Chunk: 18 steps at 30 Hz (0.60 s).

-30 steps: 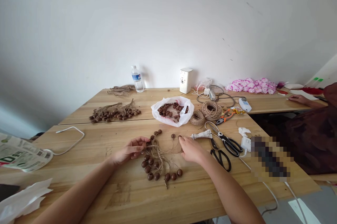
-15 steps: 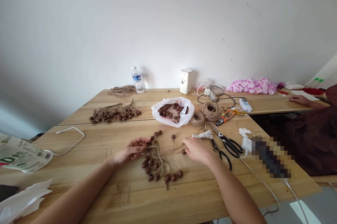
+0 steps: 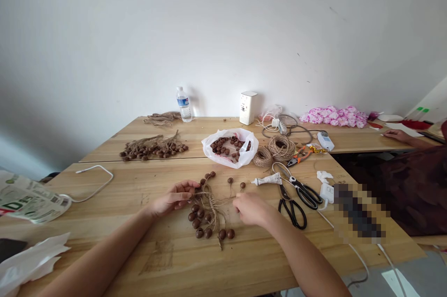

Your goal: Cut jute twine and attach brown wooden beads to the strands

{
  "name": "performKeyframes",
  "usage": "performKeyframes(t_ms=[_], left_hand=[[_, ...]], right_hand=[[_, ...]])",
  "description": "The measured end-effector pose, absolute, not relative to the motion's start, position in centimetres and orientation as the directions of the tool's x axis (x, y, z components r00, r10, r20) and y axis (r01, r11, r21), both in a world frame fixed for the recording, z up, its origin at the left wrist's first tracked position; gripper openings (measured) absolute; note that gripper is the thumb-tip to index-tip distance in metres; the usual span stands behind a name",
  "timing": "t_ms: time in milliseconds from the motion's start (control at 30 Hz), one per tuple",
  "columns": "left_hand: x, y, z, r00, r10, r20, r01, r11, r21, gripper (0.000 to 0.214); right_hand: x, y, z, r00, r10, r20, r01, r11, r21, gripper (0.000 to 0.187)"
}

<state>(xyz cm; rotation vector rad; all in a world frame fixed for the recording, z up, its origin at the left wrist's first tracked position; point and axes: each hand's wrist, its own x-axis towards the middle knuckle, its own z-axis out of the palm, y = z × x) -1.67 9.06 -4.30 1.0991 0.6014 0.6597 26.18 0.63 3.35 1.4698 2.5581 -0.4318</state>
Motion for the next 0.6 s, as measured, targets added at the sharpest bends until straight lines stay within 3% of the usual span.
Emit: performKeyframes(t_ms=[233,367,467,600], left_hand=[[-1.5,8.9,-3.9,0.658,0.742,-0.128,-0.188,0.327,0.926,0.042],[-1.5,8.9,-3.9,0.661,0.741,-0.121,-0.187,0.319,0.929,0.041],[-1.6,8.9,-3.9,0.661,0.74,-0.12,-0.179,0.312,0.933,0.041],[-1.5,8.8,-3.8,0.643,0.753,-0.143,-0.167,0.319,0.933,0.043]], right_hand=[[27.1,2.5,2.2,-0.479,0.868,-0.132,0.878,0.474,-0.069,0.025],[26.9,2.0,2.8,-0.494,0.86,-0.131,0.87,0.488,-0.078,0.017],[26.5,0.8,4.0,-0.52,0.85,-0.088,0.85,0.505,-0.15,0.009],[25.1,-0.7,4.5,-0.618,0.751,-0.232,0.784,0.566,-0.255,0.034]])
